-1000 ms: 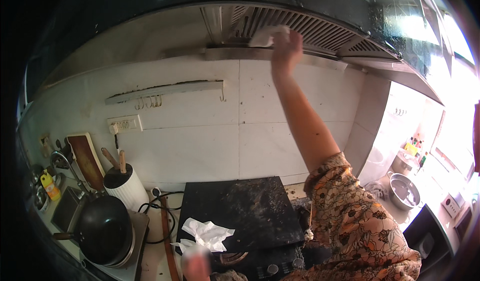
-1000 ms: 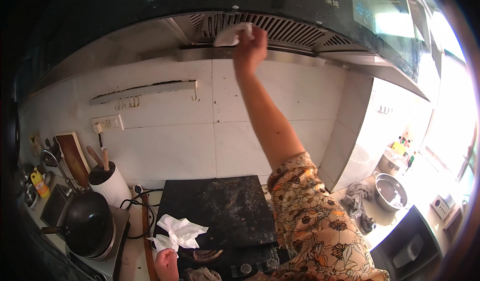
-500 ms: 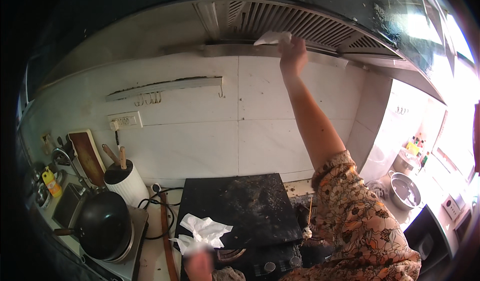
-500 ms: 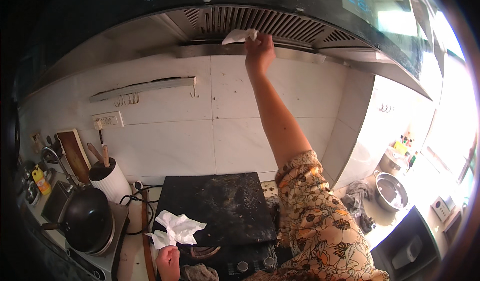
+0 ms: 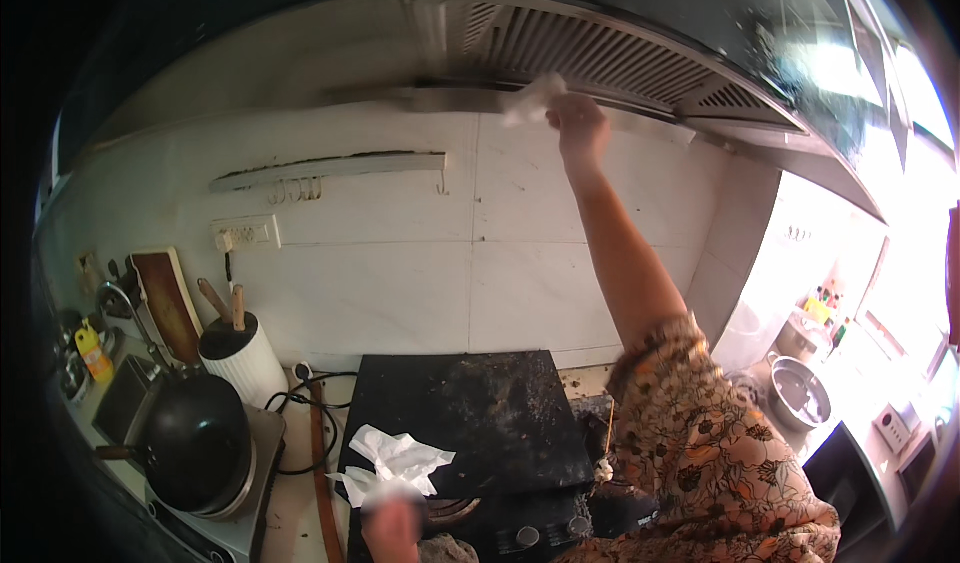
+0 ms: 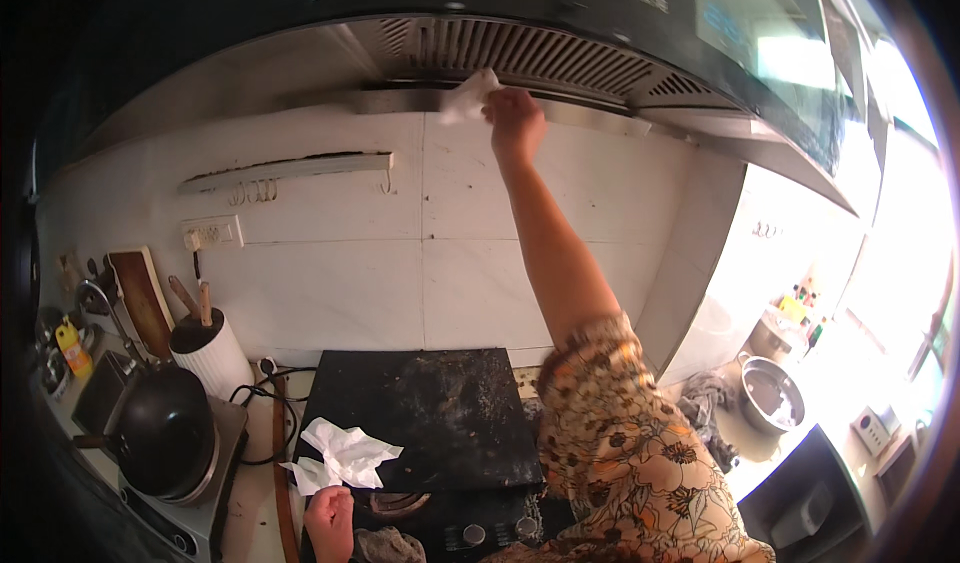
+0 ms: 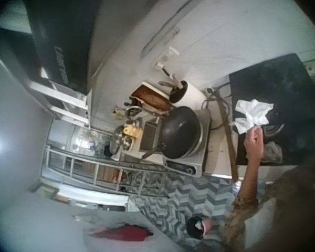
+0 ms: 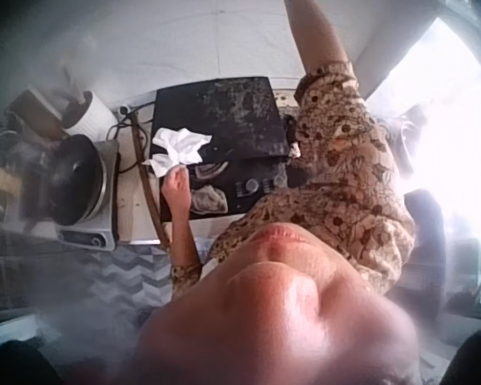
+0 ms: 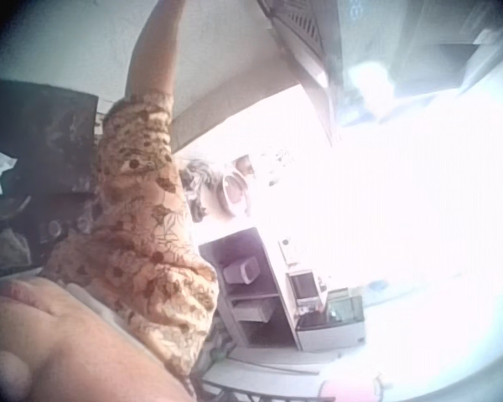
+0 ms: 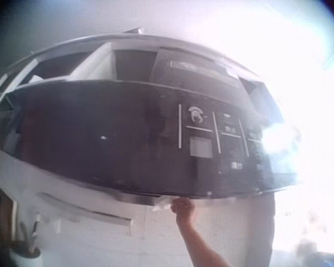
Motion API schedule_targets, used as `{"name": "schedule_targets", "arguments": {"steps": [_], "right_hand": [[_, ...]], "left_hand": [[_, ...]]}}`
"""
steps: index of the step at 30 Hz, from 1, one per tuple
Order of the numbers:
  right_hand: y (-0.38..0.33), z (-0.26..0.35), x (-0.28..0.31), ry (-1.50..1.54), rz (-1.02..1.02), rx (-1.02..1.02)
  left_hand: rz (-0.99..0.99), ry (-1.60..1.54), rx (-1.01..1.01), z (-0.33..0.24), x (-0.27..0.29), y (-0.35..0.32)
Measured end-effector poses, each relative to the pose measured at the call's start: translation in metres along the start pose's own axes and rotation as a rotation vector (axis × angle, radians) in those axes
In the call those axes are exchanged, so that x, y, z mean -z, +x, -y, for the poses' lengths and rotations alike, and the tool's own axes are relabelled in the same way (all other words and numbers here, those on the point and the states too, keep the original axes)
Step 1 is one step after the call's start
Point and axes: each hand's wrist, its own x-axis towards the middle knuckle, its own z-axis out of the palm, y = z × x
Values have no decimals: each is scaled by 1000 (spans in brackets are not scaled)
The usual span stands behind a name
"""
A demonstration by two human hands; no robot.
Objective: The person cleans the range hood above the stove using a cloth and paper towels. They wipe the hood's surface and vents, then retrieve paper towels from another room and continue cleaning with a chopstick to reach narrow gaps.
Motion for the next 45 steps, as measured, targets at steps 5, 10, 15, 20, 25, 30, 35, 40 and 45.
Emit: {"name": "schedule_targets", "arguments": {"steps": [5,10,15,20,25,30,35,40,45], "right_hand": [[-112,37,3,1002,560,-770],[-183,73,24,954,890,-811],[-214,86,43,666,1134,-623],[-222,124,65,111,1379,-63],[-250,111,88,-23,1150,-379],[-201,100,100,-153,849,-347],[-48,80,90,-237,-7,580],[69,95,87,634,-164,465],[68,33,56,-163,-325,572]], "left_hand": [[48,-626,224,-14,-13,11],[214,-775,-90,-78,-48,67],[61,-714,-454,-114,-76,103],[6,-1097,-40,-120,-54,100],[-5,-880,-144,-122,-86,92],[107,-1038,-51,-89,-92,71],[64,-605,77,-7,-104,2],[52,-232,-95,17,-85,-40],[66,-135,-102,30,-82,-60]]}}
